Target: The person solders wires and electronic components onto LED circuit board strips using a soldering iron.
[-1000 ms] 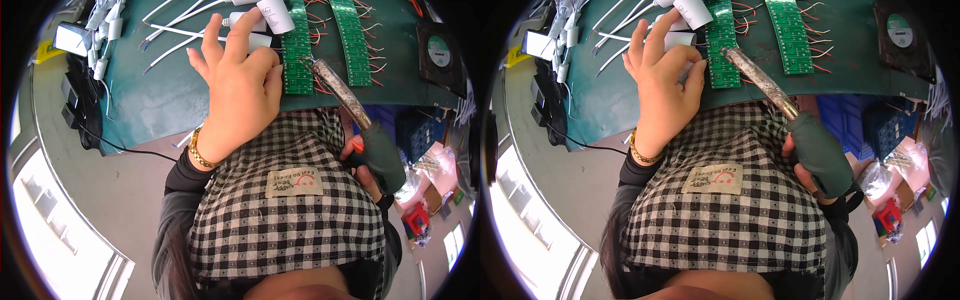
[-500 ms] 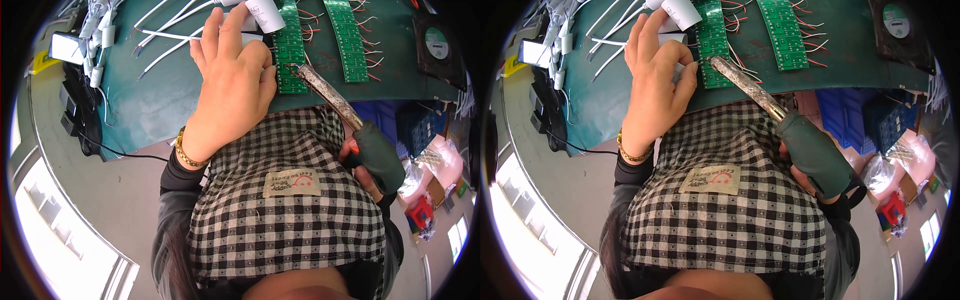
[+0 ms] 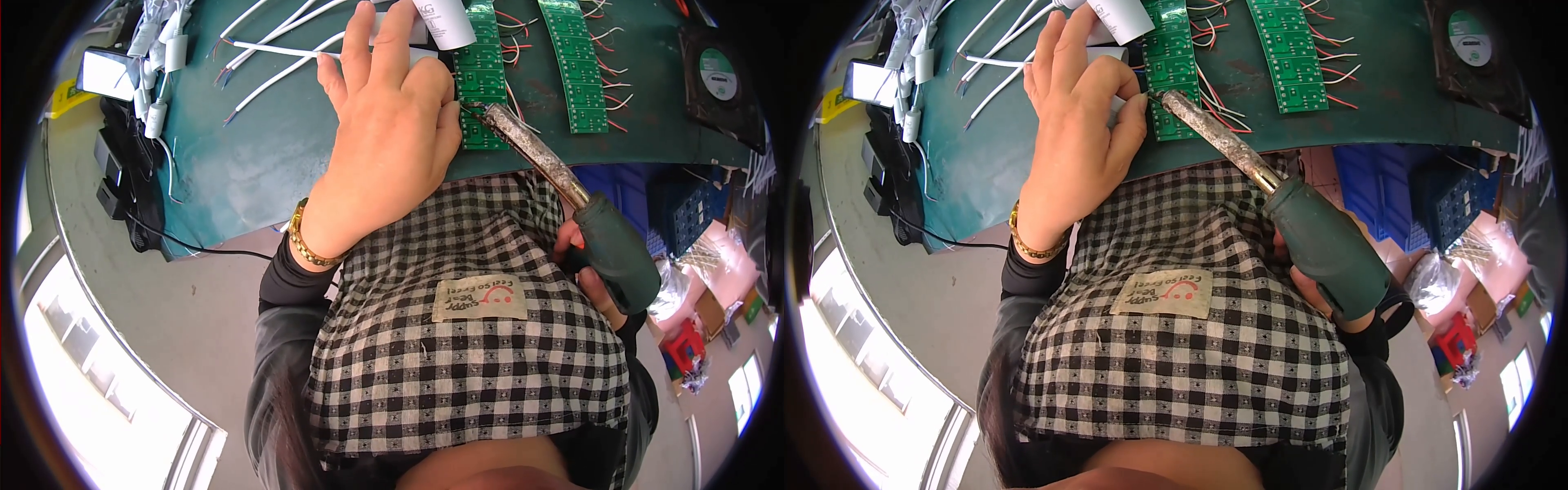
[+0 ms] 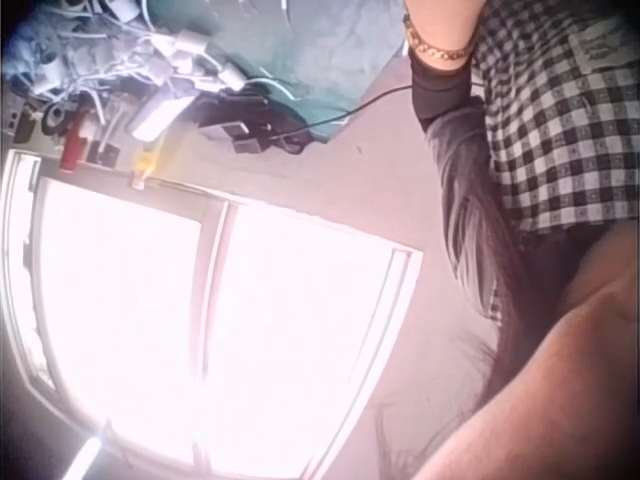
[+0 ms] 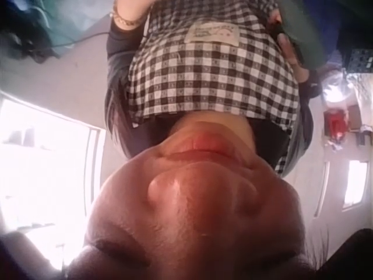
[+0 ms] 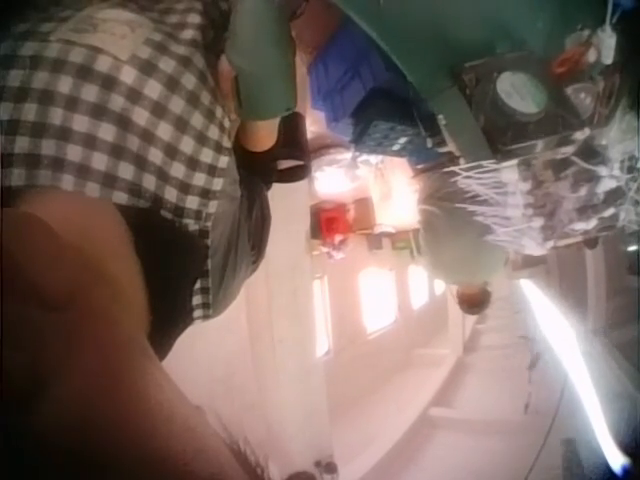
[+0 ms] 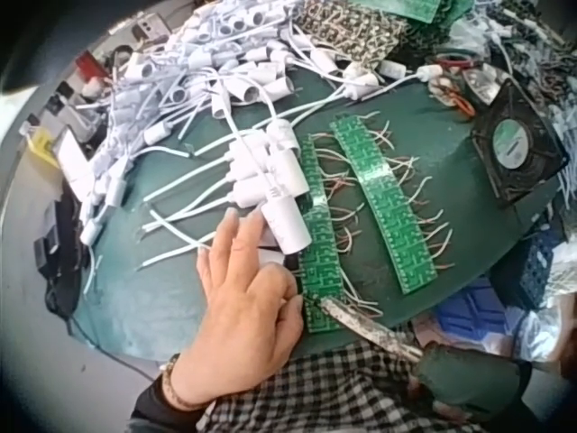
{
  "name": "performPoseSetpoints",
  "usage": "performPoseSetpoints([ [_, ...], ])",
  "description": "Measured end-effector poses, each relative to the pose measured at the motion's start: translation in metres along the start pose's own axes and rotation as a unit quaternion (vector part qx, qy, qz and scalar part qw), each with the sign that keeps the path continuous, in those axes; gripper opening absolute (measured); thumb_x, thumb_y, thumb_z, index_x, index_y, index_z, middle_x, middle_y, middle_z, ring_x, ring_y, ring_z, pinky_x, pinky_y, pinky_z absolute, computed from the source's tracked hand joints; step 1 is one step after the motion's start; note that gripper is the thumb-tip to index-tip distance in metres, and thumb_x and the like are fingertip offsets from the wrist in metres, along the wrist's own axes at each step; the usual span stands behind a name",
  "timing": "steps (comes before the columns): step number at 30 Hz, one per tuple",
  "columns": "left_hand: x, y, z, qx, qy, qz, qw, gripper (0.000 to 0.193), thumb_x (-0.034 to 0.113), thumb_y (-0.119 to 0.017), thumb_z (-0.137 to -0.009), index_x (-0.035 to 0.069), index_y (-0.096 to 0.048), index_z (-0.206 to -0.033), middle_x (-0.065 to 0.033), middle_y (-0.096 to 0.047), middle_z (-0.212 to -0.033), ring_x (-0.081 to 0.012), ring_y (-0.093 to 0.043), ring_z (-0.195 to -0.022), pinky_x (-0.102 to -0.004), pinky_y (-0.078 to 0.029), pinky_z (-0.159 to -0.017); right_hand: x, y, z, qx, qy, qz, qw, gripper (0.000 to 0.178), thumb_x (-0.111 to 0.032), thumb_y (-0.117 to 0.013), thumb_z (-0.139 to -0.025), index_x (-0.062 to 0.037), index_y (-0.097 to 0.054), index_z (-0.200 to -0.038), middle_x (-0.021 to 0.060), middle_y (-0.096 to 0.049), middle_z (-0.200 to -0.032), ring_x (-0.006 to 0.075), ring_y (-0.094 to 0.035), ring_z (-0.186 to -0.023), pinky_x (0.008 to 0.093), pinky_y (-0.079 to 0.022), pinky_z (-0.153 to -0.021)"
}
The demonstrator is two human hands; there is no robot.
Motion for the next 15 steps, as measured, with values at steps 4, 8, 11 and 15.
performPoseSetpoints([
  [4,-0.002,0.0,0.001,0.007,0.0,0.013,1.0,0.019,0.002,-0.063,-0.073,0.003,-0.051,-0.087,-0.0316,-0.03,-0.137,-0.0532,-0.028,-0.126,-0.0629,-0.02,-0.098,-0.013,0.0,-0.004,0.092,-0.033,0.011,0.995,0.033,-0.018,-0.064,-0.079,0.0037,-0.06,-0.104,0.0108,-0.063,-0.09,0.0195,-0.062,-0.073,0.0288,-0.049,-0.068],
  [8,-0.001,0.0,-0.003,0.001,-0.006,0.019,1.0,0.019,0.002,-0.063,-0.073,0.003,-0.051,-0.087,-0.0318,-0.03,-0.138,-0.0533,-0.027,-0.127,-0.0633,-0.02,-0.098,-0.019,0.005,-0.006,0.052,-0.071,-0.051,0.995,0.035,-0.012,-0.06,-0.08,0.0041,-0.054,-0.111,0.01,-0.057,-0.092,0.0179,-0.055,-0.074,0.03,-0.046,-0.068],
  [11,-0.037,-0.035,0.007,0.376,-0.367,0.132,0.84,0.019,0.003,-0.064,-0.073,0.003,-0.051,-0.087,-0.0318,-0.03,-0.138,-0.0536,-0.027,-0.127,-0.0641,-0.02,-0.098,-0.026,-0.001,-0.009,0.012,-0.031,-0.013,0.999,0.037,-0.012,-0.059,-0.08,0.0035,-0.052,-0.113,0.0097,-0.055,-0.095,0.0177,-0.053,-0.079,0.0301,-0.044,-0.071],
  [15,-0.004,-0.005,-0.001,-0.005,-0.005,0.028,1.0,0.018,0.003,-0.062,-0.075,0.002,-0.05,-0.09,-0.033,-0.028,-0.138,-0.0553,-0.025,-0.128,-0.067,-0.02,-0.097,-0.028,0.008,-0.014,-0.026,0.01,0.096,0.995,0.037,-0.012,-0.058,-0.08,0.0026,-0.052,-0.113,0.0101,-0.055,-0.095,0.0186,-0.053,-0.082,0.0297,-0.044,-0.073],
])
Point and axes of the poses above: each hand's wrist, its own z-axis away from the middle knuckle, its own y-axis out of the back of the hand, x = y × z, the point moved 5 cm from there along -z, towards the middle knuckle
